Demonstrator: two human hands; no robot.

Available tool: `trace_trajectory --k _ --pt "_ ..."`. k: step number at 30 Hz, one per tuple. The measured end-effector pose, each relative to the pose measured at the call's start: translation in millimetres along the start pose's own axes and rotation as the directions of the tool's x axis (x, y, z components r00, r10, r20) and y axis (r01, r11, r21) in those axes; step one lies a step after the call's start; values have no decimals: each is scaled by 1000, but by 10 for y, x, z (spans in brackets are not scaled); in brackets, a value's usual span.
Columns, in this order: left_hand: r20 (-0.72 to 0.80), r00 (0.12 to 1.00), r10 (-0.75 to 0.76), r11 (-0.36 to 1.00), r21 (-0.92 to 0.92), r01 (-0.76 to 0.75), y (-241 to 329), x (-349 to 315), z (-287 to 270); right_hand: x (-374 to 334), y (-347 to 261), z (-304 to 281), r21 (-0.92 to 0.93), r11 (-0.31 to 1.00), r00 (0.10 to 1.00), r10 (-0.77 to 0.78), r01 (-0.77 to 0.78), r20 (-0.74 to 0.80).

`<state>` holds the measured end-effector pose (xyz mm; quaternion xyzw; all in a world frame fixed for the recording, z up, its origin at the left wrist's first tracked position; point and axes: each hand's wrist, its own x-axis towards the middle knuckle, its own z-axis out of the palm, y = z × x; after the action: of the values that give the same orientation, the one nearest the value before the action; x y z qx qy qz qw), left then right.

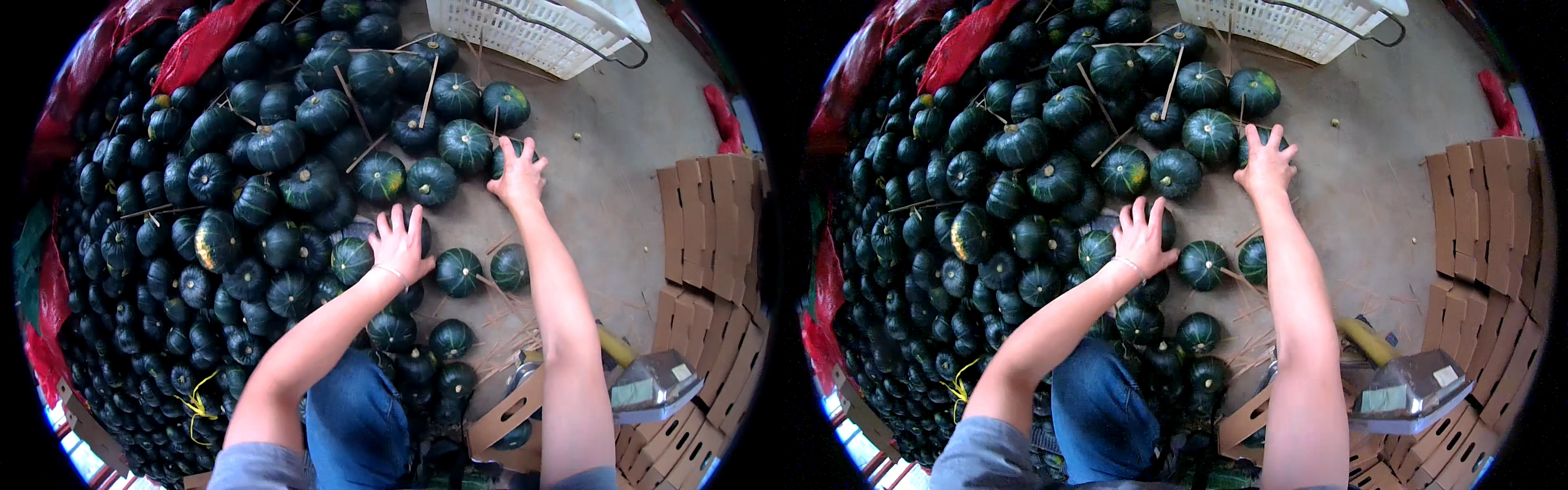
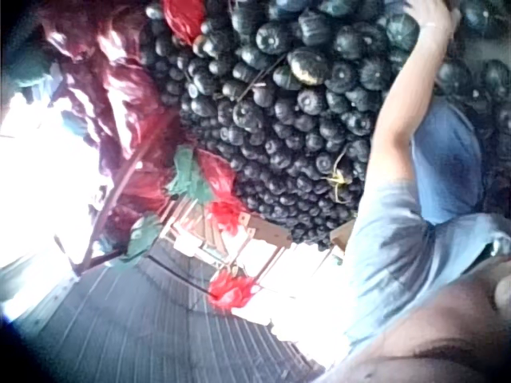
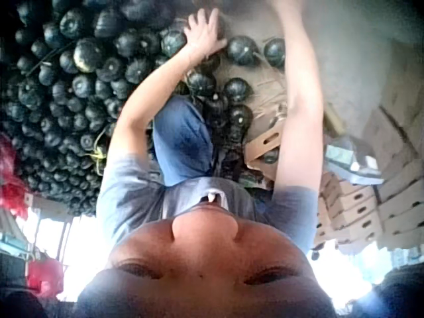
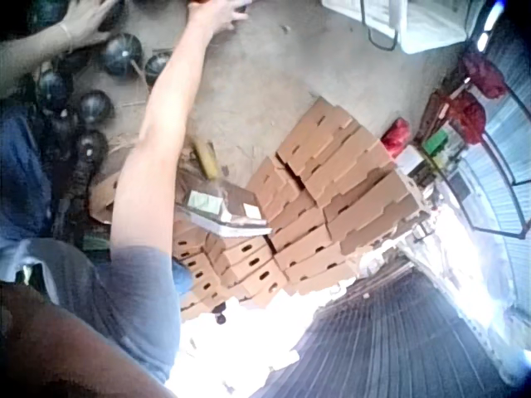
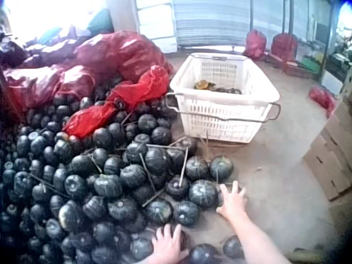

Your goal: The person covers squashes with mesh nets, places them into cardboard boxes, and weighs the boxes on a digital scale. They also use a handheld tool to trim stems from the squashes.

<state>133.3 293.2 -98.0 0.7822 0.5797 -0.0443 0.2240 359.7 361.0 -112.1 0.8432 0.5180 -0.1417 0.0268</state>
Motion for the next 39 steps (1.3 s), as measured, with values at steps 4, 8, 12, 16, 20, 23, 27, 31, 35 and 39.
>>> trace_trajectory --k 4,8,12,16,20,23,27,31,35,39 --pt "-388 845 369 887 -123 -444 134 465 -344 -21 14 -6 -14 1000 999 4 -5 -44" --pt "-176 960 219 975 84 -207 570 1406 -208 -4 -135 56 13 1000 1000 -13 14 -22" --pt "-132 977 166 980 128 -149 899 1572 -22 -6 113 -6 104 995 999 4 0 -40" --pt "-98 975 199 976 114 -188 1090 1608 -31 -599 515 -155 807 590 992 117 -37 -40" --pt "-170 952 255 949 -142 -280 709 1613 -100 -2650 664 -793 739 -597 942 -97 -314 322" --pt "-96 974 205 691 -690 -214 479 1338 -354 -4024 1106 -919 598 -764 910 32 -245 414" --pt "367 806 465 -270 -807 524 364 501 -486 -5129 1708 -1023 828 -298 674 482 -475 560" --pt "502 778 378 -247 -755 607 320 -297 -411 -5183 2064 -697 816 -220 638 528 -535 561" --pt "550 735 398 -229 -716 660 442 -765 -120 -5225 2435 -590 816 -520 656 528 -252 539" --pt "500 693 520 -217 -707 673 811 -1056 -161 -4983 2718 -310 893 -437 706 598 -111 380"
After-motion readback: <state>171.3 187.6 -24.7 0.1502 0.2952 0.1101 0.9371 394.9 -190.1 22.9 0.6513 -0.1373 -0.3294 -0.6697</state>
